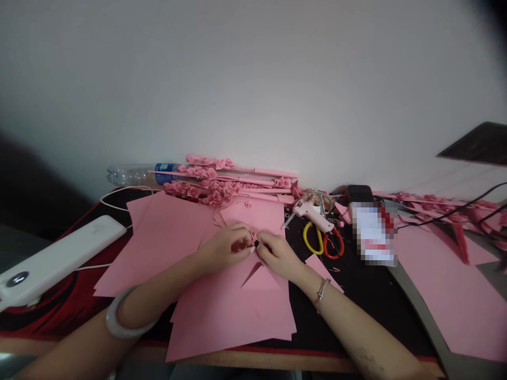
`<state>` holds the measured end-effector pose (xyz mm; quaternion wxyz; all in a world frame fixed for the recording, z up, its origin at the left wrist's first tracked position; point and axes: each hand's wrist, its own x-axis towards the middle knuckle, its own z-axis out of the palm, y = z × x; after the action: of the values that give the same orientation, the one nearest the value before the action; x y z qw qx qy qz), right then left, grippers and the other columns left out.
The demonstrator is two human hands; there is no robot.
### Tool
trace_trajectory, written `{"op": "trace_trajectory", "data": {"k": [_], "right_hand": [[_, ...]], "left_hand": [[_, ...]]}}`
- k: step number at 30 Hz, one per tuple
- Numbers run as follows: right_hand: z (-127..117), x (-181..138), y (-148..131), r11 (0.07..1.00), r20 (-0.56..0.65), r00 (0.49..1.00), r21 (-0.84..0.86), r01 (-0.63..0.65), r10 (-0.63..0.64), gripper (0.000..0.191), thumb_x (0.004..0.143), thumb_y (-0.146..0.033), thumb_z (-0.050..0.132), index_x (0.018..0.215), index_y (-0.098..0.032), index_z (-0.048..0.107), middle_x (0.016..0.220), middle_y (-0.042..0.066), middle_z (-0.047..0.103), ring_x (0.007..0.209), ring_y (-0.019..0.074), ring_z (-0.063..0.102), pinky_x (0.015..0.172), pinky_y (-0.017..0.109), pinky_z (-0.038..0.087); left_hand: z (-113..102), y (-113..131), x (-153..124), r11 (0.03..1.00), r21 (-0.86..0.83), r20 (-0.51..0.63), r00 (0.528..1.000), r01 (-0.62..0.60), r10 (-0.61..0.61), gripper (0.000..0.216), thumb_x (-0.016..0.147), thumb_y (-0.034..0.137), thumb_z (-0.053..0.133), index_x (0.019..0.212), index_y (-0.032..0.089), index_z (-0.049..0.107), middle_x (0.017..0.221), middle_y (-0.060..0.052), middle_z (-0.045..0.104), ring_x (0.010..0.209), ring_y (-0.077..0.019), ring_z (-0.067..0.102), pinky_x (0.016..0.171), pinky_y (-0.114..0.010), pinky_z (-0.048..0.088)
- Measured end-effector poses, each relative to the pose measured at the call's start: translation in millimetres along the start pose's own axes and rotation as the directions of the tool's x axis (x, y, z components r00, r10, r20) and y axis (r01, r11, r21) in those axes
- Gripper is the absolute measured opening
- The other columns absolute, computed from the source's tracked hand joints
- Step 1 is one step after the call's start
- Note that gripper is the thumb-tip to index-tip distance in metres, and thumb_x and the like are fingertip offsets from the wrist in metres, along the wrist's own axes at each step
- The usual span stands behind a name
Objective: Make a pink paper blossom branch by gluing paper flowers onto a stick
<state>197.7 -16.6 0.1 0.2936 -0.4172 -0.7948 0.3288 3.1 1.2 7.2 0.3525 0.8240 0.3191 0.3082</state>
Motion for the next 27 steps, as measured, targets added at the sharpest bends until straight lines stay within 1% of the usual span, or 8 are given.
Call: {"op": "trace_trajectory", "data": {"k": [3,8,12,19,23,27], "right_hand": [[0.1,-0.6,-0.1,1.000,0.006,1.000,0.007,0.003,-0.003,0.023,0.085,-0.012,0.043,0.066,-0.023,0.035,0.058,-0.006,0.040,0.054,0.0116,0.038,0.055,0.024,0.028],[0.1,-1.9,0.4,1.000,0.037,0.999,0.005,0.016,-0.016,0.020,0.086,-0.011,0.044,0.070,-0.022,0.042,0.060,-0.006,0.043,0.056,0.0112,0.041,0.057,0.024,0.030],[0.7,-2.5,0.3,0.999,0.039,0.998,-0.021,0.042,-0.042,0.020,0.085,-0.009,0.046,0.070,-0.022,0.042,0.061,-0.006,0.042,0.056,0.0111,0.041,0.057,0.024,0.030],[1.8,-3.5,0.4,0.998,0.046,0.998,-0.038,0.046,-0.044,0.019,0.085,-0.008,0.047,0.071,-0.021,0.045,0.061,-0.006,0.042,0.056,0.0113,0.040,0.056,0.024,0.030],[1.8,-3.3,1.1,0.998,0.039,0.998,-0.036,0.046,-0.045,0.019,0.084,-0.008,0.046,0.071,-0.022,0.043,0.062,-0.006,0.043,0.057,0.0114,0.041,0.057,0.024,0.030],[1.6,-3.5,0.4,0.998,0.038,0.998,-0.039,0.052,-0.050,0.020,0.084,-0.009,0.047,0.070,-0.022,0.042,0.062,-0.006,0.042,0.056,0.0113,0.040,0.057,0.024,0.030]], "left_hand": [[-1.3,1.1,-0.2,1.000,0.003,0.012,1.000,-0.019,0.018,0.010,0.083,0.011,0.053,0.076,0.018,0.054,0.092,-0.005,0.060,0.090,-0.0182,0.058,0.075,-0.029,0.048],[-1.2,-3.7,-0.4,1.000,-0.003,0.040,0.999,-0.010,0.010,0.011,0.087,0.015,0.051,0.077,0.018,0.055,0.096,-0.006,0.060,0.089,-0.0173,0.058,0.074,-0.029,0.049],[-0.5,-4.5,-0.6,1.000,-0.004,0.042,0.999,-0.009,0.009,0.013,0.086,0.014,0.052,0.074,0.018,0.053,0.097,-0.006,0.060,0.088,-0.0168,0.057,0.071,-0.027,0.048],[-0.3,-4.2,-0.6,1.000,0.010,0.054,0.998,-0.023,0.022,0.014,0.084,0.011,0.051,0.071,0.018,0.052,0.097,-0.007,0.059,0.091,-0.0179,0.058,0.075,-0.029,0.049],[-0.1,-4.6,-0.6,0.999,0.011,0.045,0.998,-0.040,0.040,0.013,0.082,0.008,0.051,0.074,0.018,0.054,0.096,-0.006,0.059,0.091,-0.0177,0.059,0.077,-0.029,0.049],[-0.2,-4.9,-1.0,0.999,0.024,0.048,0.998,-0.036,0.034,0.012,0.083,0.012,0.052,0.073,0.018,0.053,0.097,-0.007,0.060,0.092,-0.0183,0.058,0.076,-0.028,0.049]]}}
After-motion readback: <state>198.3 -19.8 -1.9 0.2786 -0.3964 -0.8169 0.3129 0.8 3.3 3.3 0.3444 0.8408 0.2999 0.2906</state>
